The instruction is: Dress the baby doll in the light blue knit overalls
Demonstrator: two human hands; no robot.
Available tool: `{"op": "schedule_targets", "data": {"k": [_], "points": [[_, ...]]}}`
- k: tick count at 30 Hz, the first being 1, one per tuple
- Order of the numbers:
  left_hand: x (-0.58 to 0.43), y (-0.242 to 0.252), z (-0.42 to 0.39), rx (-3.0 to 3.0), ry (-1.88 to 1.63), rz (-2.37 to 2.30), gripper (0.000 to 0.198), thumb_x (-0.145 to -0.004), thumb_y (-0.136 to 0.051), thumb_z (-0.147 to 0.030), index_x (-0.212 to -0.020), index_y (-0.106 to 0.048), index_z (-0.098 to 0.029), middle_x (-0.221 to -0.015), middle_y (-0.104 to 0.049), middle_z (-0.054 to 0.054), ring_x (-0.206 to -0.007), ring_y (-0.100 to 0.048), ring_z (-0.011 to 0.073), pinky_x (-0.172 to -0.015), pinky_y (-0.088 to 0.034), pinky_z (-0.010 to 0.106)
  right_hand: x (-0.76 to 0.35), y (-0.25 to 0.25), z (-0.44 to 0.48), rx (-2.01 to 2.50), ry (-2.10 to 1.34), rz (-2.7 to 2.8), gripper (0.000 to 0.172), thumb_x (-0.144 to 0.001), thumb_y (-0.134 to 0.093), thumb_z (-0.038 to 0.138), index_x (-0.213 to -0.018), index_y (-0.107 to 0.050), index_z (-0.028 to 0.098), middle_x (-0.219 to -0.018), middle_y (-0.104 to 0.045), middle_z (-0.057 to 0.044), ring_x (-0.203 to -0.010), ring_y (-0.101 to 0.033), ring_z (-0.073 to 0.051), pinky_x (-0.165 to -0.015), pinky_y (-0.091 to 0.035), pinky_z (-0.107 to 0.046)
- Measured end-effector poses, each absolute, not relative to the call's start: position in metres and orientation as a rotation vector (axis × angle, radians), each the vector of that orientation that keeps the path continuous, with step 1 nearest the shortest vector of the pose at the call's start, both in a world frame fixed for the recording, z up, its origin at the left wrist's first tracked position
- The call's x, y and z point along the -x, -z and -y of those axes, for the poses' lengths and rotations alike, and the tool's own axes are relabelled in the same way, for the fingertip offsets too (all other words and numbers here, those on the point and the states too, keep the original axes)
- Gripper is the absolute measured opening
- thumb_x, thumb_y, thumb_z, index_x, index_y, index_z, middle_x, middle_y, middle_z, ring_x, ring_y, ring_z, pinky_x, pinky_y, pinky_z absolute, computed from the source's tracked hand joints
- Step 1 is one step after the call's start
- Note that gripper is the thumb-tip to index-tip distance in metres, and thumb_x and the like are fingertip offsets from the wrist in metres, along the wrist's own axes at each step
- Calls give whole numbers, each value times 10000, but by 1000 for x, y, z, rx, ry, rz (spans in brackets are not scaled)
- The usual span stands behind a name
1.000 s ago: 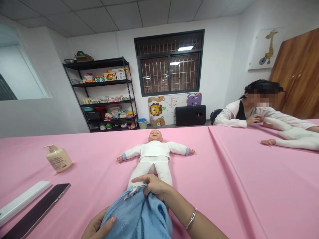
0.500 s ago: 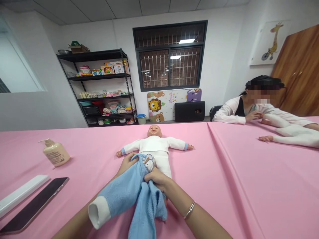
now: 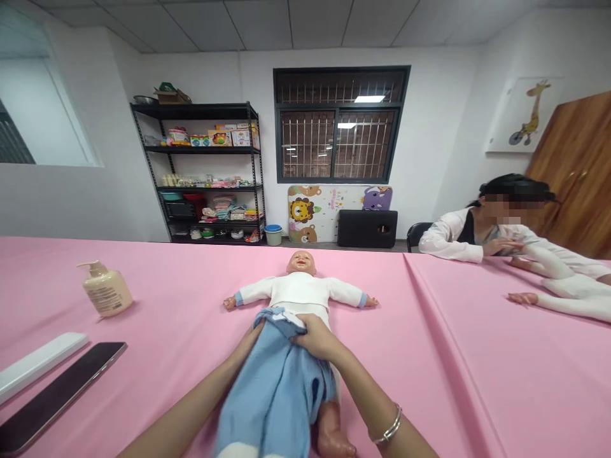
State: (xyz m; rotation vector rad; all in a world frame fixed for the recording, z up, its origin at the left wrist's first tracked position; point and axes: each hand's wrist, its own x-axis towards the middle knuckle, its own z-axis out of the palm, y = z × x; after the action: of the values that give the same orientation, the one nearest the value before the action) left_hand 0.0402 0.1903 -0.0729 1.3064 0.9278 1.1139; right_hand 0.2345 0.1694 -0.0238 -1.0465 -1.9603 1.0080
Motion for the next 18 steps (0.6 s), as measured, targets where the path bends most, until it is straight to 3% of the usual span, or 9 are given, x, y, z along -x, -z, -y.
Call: {"op": "schedule_targets", "data": {"k": [5,11,15,18], "points": [[-41,77,-186,-1303,-1084,-897,463,-816,-483,-428,-1198,-519,-168,-1277,-486,68,-1204,-412,255,-1057,-290,400,-244,47,-212,1281,-540,1899,237,-649,-473,93,-831,-614,152,-855,-608,-16,-813,-534,-173,-722,-372,-229],[-33,87,-202,-1601,-1176,-1037,413,-830,-453,-441,-1082,-580,-140,-1143,-585,81,-1094,-505,239,-1014,-330,388,-240,85,-227,1279,-568,1842,213,-694,-526,158,-876,-631,188,-855,-621,12,-820,-545,-164,-710,-370,-221],[-40,86,-217,-1735,-1288,-1215,403,-862,-362,-453,-1007,-564,-136,-1046,-611,94,-1014,-539,238,-932,-388,393,-238,83,-222,1248,-537,1946,356,-692,-497,119,-1011,-617,225,-995,-605,13,-934,-531,-167,-790,-371,-234],[-51,75,-231,-1841,-1333,-1247,372,-882,-308,-444,-949,-534,-156,-948,-616,80,-914,-569,227,-843,-426,368,-236,81,-220,1398,-504,1986,400,-660,-494,98,-1042,-593,161,-1025,-588,-46,-947,-522,-195,-807,-382,-254]]}}
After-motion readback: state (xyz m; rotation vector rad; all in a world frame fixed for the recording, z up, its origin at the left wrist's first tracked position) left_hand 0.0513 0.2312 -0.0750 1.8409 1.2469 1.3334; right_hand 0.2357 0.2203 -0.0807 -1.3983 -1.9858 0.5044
